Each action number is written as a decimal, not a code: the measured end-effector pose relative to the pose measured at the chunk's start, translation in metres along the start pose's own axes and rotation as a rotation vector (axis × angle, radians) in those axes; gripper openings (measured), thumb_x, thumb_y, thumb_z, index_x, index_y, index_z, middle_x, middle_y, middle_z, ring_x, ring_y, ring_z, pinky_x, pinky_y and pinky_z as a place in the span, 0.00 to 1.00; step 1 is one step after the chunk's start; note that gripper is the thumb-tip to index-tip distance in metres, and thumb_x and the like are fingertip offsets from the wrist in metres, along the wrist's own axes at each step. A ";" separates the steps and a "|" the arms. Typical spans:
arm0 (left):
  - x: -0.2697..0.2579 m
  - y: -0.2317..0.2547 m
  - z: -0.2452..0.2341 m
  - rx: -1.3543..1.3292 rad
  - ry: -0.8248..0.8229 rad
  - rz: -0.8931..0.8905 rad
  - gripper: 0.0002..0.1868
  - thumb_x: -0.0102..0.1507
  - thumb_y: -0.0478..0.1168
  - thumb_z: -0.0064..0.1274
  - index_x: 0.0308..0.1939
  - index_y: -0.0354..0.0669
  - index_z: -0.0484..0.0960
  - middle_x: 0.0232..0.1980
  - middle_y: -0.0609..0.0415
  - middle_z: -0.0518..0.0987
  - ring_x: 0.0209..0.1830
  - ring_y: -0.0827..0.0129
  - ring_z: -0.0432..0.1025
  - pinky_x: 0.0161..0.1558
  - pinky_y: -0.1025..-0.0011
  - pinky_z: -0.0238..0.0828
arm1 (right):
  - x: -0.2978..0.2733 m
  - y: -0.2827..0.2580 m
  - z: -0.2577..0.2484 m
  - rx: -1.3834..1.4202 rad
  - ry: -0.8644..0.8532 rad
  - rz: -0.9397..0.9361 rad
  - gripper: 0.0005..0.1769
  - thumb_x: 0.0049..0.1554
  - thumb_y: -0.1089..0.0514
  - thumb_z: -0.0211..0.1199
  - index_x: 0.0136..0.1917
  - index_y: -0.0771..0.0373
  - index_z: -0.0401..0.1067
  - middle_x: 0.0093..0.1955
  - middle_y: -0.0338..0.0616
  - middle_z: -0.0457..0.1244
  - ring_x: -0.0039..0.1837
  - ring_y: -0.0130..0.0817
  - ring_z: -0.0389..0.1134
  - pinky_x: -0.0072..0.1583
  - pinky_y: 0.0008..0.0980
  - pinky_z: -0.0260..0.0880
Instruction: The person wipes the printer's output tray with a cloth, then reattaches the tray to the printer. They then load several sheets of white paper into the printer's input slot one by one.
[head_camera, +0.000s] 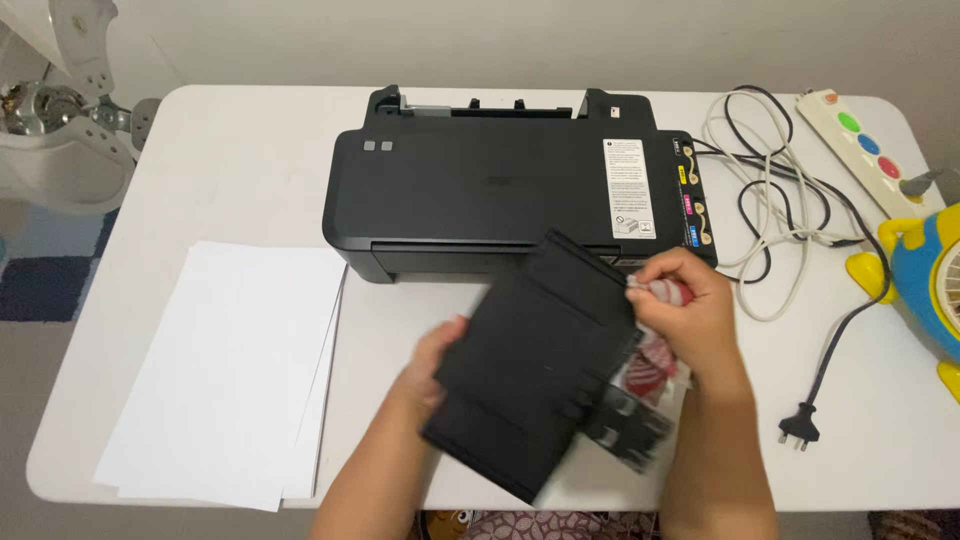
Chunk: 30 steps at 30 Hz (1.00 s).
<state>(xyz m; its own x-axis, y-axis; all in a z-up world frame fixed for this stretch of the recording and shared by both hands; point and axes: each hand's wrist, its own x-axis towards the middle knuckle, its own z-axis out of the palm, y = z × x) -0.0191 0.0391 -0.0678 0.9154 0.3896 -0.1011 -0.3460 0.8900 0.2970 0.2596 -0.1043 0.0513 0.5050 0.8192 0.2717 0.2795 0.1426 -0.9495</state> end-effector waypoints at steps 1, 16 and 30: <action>0.003 -0.002 0.002 0.068 0.014 -0.065 0.35 0.65 0.53 0.57 0.64 0.26 0.74 0.61 0.34 0.78 0.60 0.49 0.74 0.62 0.55 0.73 | 0.000 0.000 0.003 -0.057 0.005 -0.019 0.10 0.50 0.69 0.70 0.43 0.62 0.72 0.44 0.35 0.66 0.44 0.18 0.65 0.46 0.21 0.66; 0.004 -0.002 0.094 0.236 -0.324 0.153 0.41 0.73 0.57 0.42 0.76 0.23 0.56 0.71 0.25 0.67 0.66 0.33 0.68 0.68 0.41 0.70 | 0.009 0.006 -0.004 -0.002 0.311 -0.170 0.13 0.60 0.71 0.65 0.55 0.64 0.66 0.50 0.38 0.64 0.53 0.21 0.65 0.56 0.21 0.66; 0.009 -0.024 0.061 0.569 -0.083 0.201 0.34 0.69 0.50 0.46 0.67 0.20 0.66 0.59 0.30 0.77 0.53 0.45 0.78 0.55 0.52 0.80 | -0.013 -0.012 0.054 -0.401 0.196 -0.432 0.09 0.57 0.71 0.64 0.47 0.61 0.67 0.51 0.44 0.61 0.51 0.35 0.64 0.52 0.33 0.66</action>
<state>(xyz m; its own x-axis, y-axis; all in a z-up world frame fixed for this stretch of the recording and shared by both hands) 0.0096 0.0070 -0.0176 0.8645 0.4966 0.0775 -0.3706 0.5256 0.7658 0.2053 -0.0868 0.0510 0.4079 0.6115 0.6780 0.7581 0.1871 -0.6247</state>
